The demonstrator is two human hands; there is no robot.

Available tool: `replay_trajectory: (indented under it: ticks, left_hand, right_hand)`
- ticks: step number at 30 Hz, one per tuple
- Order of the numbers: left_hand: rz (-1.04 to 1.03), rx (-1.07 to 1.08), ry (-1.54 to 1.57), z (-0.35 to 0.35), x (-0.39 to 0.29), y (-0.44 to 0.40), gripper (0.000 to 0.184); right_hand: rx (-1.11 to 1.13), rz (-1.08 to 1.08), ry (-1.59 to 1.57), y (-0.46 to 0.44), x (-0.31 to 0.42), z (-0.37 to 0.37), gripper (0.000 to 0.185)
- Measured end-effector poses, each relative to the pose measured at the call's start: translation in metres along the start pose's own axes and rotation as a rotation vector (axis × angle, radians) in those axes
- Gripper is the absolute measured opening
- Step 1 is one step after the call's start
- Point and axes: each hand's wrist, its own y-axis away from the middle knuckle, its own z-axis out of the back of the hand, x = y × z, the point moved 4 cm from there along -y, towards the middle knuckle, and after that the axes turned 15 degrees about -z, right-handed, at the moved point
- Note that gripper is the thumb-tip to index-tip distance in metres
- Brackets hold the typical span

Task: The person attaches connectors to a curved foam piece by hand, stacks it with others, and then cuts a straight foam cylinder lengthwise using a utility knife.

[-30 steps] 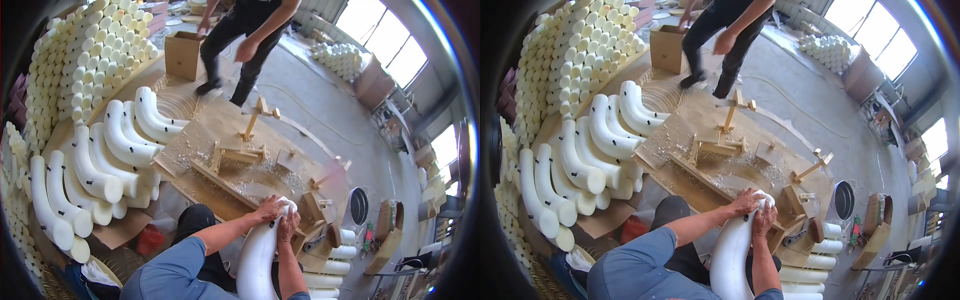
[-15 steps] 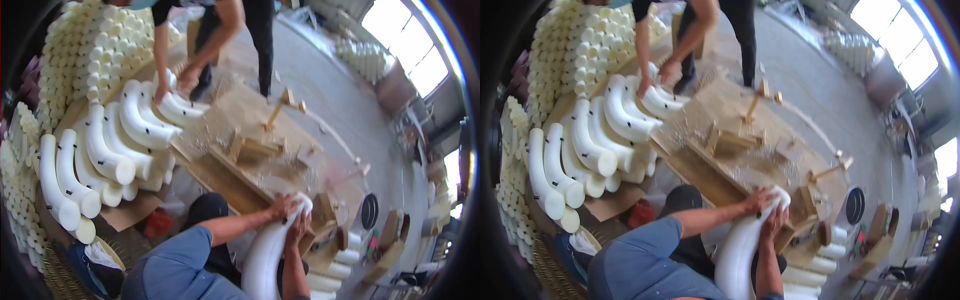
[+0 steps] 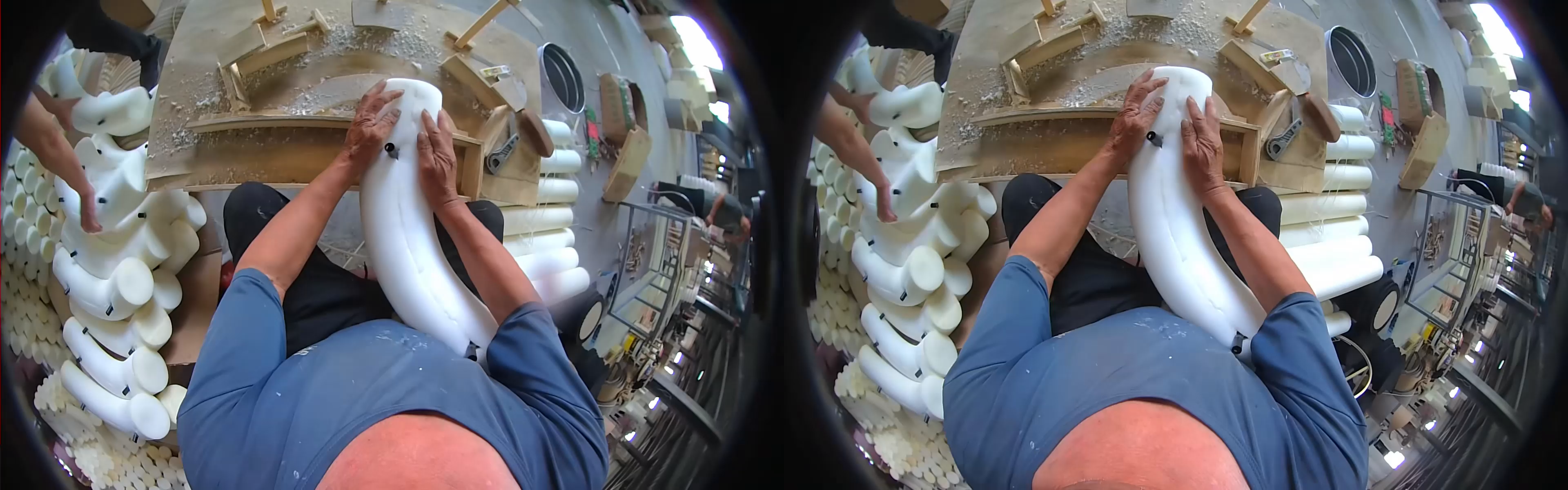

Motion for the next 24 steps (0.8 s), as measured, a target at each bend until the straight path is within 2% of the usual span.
replay_trajectory:
  ticks: [9,15,20,22,24]
  left_hand:
    - [-0.028,0.027,-0.124,-0.005,0.013,-0.011,0.038]
    - [-0.028,0.028,-0.050,0.002,-0.004,0.005,0.040]
    - [0.091,-0.092,-0.001,-0.001,-0.026,0.055,0.043]
    - [0.120,-0.109,0.000,-0.002,-0.021,0.059,0.044]
    - [0.103,-0.094,-0.065,-0.004,-0.015,0.053,0.046]
  right_hand:
    - [-0.161,0.081,0.148,-0.014,-0.013,-0.022,0.038]
    - [-0.084,0.056,0.151,-0.003,0.002,-0.009,0.042]
    - [0.060,-0.012,0.159,0.038,0.011,0.003,0.048]
    - [0.044,-0.007,0.158,0.036,0.007,-0.006,0.048]
    - [-0.069,0.071,0.223,0.028,0.004,-0.015,0.047]
